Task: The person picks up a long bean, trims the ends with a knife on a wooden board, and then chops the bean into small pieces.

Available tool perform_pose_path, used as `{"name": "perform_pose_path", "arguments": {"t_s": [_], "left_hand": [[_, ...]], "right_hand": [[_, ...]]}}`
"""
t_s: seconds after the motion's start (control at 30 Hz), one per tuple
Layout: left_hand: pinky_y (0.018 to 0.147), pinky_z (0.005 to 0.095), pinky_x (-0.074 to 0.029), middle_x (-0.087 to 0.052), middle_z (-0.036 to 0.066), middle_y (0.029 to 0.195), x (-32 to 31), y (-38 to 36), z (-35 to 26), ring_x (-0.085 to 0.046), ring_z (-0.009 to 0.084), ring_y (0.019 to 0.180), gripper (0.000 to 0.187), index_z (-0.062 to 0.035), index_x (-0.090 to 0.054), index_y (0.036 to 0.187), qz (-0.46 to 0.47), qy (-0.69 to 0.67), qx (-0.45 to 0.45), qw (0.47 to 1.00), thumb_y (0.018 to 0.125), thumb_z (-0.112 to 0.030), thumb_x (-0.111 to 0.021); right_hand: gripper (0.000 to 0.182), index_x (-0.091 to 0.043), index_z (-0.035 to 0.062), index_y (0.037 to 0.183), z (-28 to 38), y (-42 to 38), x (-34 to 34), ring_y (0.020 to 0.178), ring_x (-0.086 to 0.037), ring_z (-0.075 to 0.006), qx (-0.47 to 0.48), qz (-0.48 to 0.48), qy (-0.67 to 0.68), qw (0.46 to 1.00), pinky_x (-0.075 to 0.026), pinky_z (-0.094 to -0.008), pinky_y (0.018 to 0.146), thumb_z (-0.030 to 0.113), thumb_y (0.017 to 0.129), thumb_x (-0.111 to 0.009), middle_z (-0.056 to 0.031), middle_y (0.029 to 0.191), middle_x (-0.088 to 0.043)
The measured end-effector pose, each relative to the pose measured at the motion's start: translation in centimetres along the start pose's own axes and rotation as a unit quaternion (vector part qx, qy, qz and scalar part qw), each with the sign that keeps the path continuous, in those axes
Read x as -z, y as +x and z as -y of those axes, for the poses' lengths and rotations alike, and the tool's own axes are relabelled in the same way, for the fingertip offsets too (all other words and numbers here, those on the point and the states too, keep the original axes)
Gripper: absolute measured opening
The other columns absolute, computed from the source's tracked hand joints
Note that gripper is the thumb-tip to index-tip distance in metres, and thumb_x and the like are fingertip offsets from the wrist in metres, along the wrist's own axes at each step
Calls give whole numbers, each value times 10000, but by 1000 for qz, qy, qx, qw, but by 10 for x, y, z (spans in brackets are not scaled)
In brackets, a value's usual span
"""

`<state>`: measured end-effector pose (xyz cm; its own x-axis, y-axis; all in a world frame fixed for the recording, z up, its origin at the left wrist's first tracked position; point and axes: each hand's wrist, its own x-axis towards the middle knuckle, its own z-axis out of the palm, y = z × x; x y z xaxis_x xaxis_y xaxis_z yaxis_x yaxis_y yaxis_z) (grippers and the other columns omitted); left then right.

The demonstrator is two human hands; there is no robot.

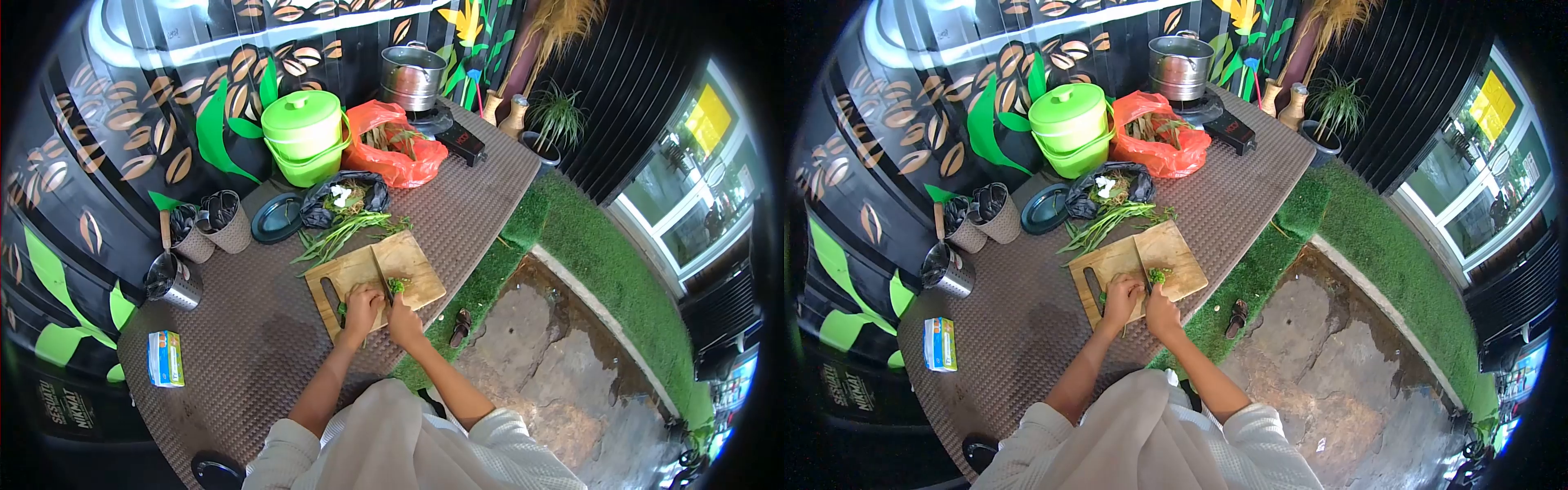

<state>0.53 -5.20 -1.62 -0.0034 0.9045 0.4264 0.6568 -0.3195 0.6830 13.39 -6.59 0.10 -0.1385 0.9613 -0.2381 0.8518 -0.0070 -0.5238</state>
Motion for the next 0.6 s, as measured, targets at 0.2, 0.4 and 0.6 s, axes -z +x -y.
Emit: {"name": "perform_pose_path", "arguments": {"t_s": [0.2,0.4,0.6], "left_hand": [[628,363,-465,-583,168,783,-5,0,7,-574,298,696,87,26,-672,793,-13,-45,23,999,708,9,-681],[604,351,-466,-583,153,741,-6,0,4,-582,277,691,71,30,-669,786,-16,-1,6,1000,724,-2,-679],[642,371,-462,-598,161,746,-5,-1,1,-585,299,713,65,29,-667,772,-25,-42,53,997,717,-6,-671]], "right_hand": [[338,-347,-32,1109,0,-28,9,790,-607,-481,15,-5,31,999,-478,-559,707,204,898,-466,-318,818,-610],[307,-353,-26,1091,4,-7,-2,815,-596,-491,-39,14,36,999,-473,-559,708,211,916,-442,-333,859,-602],[370,-327,-11,1185,2,-20,5,865,-616,-461,-2,21,44,999,-491,-538,755,211,909,-431,-304,891,-619]]}}
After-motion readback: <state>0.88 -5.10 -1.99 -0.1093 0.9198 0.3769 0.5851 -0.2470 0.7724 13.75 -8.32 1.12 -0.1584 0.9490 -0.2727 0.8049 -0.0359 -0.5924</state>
